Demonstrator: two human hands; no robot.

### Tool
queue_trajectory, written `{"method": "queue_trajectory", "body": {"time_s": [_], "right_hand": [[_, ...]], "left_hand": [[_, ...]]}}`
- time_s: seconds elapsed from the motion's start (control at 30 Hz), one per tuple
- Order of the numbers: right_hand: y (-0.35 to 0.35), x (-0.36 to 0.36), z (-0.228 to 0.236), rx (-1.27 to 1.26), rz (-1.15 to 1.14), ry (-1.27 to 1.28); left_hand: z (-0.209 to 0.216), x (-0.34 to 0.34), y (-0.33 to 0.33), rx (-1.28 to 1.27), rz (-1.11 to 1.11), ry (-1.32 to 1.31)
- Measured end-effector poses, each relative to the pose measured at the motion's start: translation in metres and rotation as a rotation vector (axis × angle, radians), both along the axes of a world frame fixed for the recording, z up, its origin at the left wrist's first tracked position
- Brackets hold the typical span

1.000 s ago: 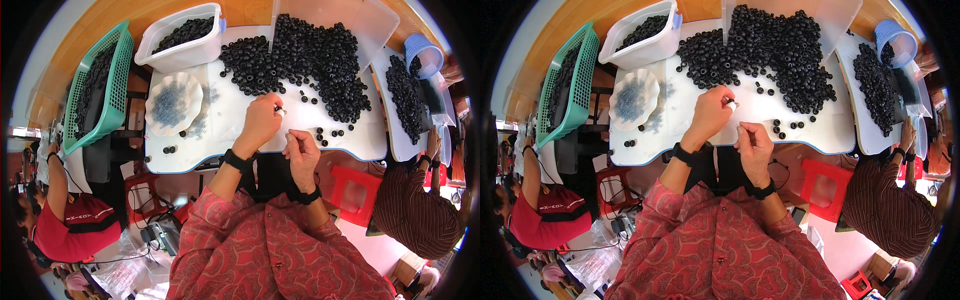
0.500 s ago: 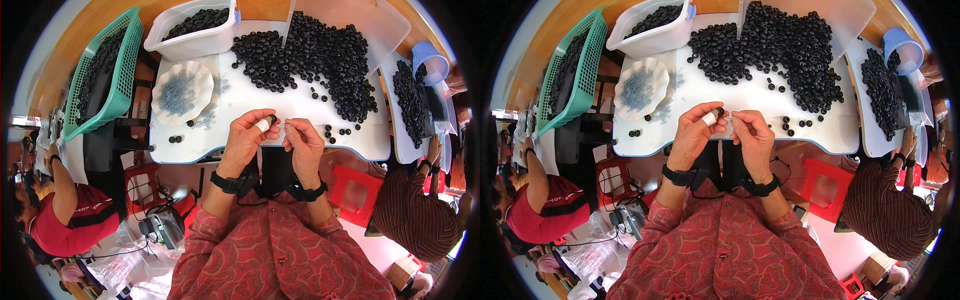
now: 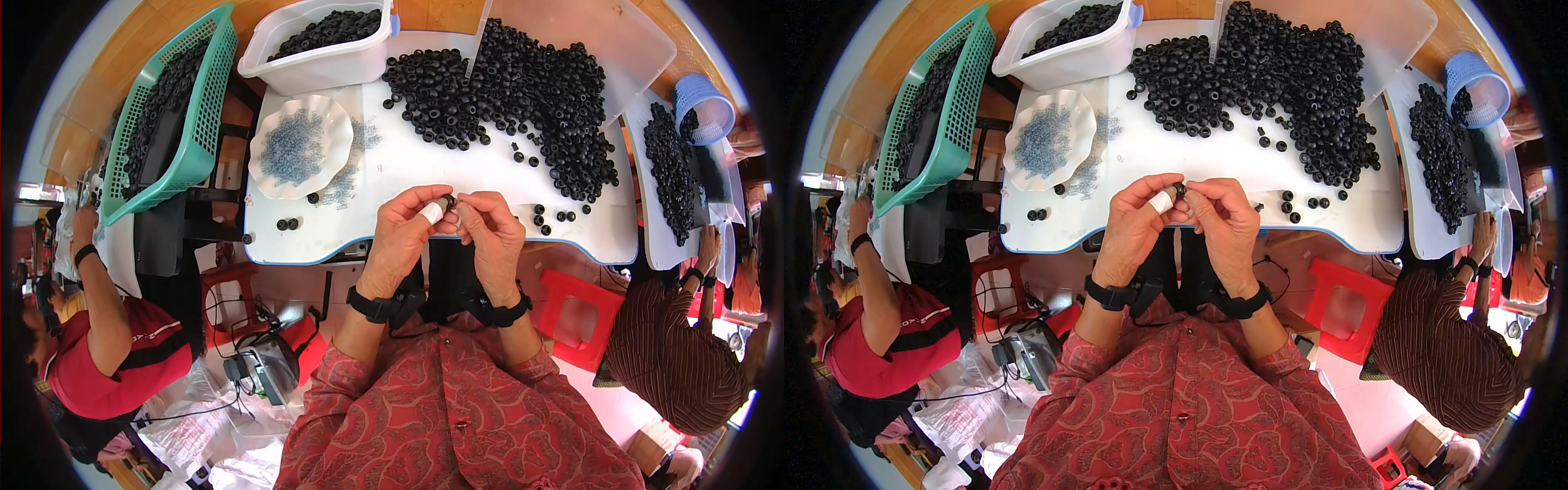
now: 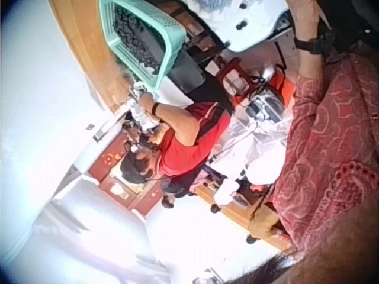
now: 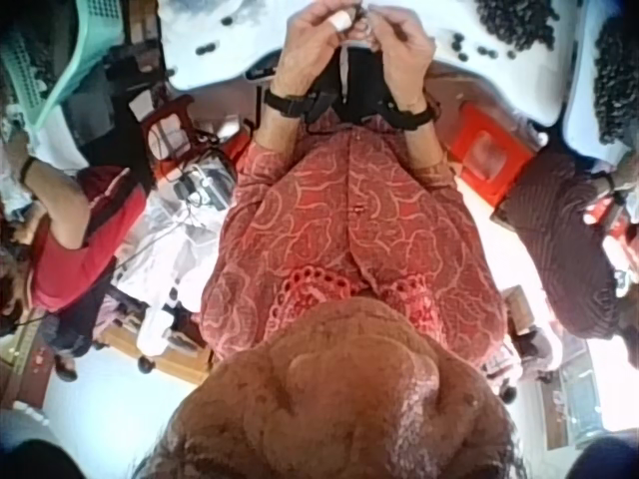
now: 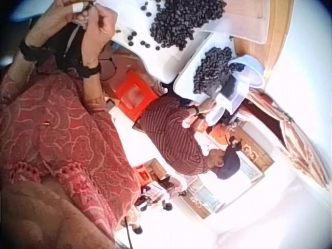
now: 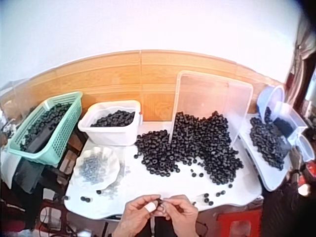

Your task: The person picks up a black plastic part and a small white component, inserts the component into the part, and places the assembled unit on the table.

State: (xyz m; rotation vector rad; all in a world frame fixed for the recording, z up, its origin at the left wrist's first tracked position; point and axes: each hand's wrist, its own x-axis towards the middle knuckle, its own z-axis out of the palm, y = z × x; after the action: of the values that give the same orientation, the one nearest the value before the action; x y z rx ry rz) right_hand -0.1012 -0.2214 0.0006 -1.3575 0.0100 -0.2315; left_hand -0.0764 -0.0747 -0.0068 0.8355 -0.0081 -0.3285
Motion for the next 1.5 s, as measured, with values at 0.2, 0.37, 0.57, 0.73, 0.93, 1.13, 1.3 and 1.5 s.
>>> {"method": "queue_trajectory", "body": {"time_s": [0.2,0.37,0.57,0.73,0.93,1.13,1.3,1.5], "right_hand": [[-0.001,0.000,-0.002,-0.086,-0.004,-0.012],[-0.006,0.004,0.003,-0.039,0.072,0.048],[-0.013,0.008,0.009,0.032,0.185,0.216],[-0.003,0.004,0.009,-0.055,0.121,0.124],[-0.002,0.002,0.016,-0.104,0.132,0.155],[0.002,0.003,0.019,-0.066,0.093,0.248],[0.006,0.008,0.020,-0.019,0.122,0.284],[-0.019,0.035,0.004,-0.576,-0.098,0.024]], "left_hand": [[-0.001,-0.001,0.001,0.078,-0.012,-0.023],[-0.004,-0.003,0.004,0.116,-0.028,-0.051],[-0.003,-0.003,0.008,0.113,-0.063,-0.049],[-0.012,-0.004,0.009,-0.031,-0.066,0.018],[-0.012,-0.006,0.012,-0.127,-0.059,0.072],[-0.010,-0.006,0.008,-0.111,-0.047,0.051],[-0.013,-0.006,0.011,0.021,-0.035,-0.013],[-0.009,-0.003,0.012,0.006,-0.015,0.089]]}}
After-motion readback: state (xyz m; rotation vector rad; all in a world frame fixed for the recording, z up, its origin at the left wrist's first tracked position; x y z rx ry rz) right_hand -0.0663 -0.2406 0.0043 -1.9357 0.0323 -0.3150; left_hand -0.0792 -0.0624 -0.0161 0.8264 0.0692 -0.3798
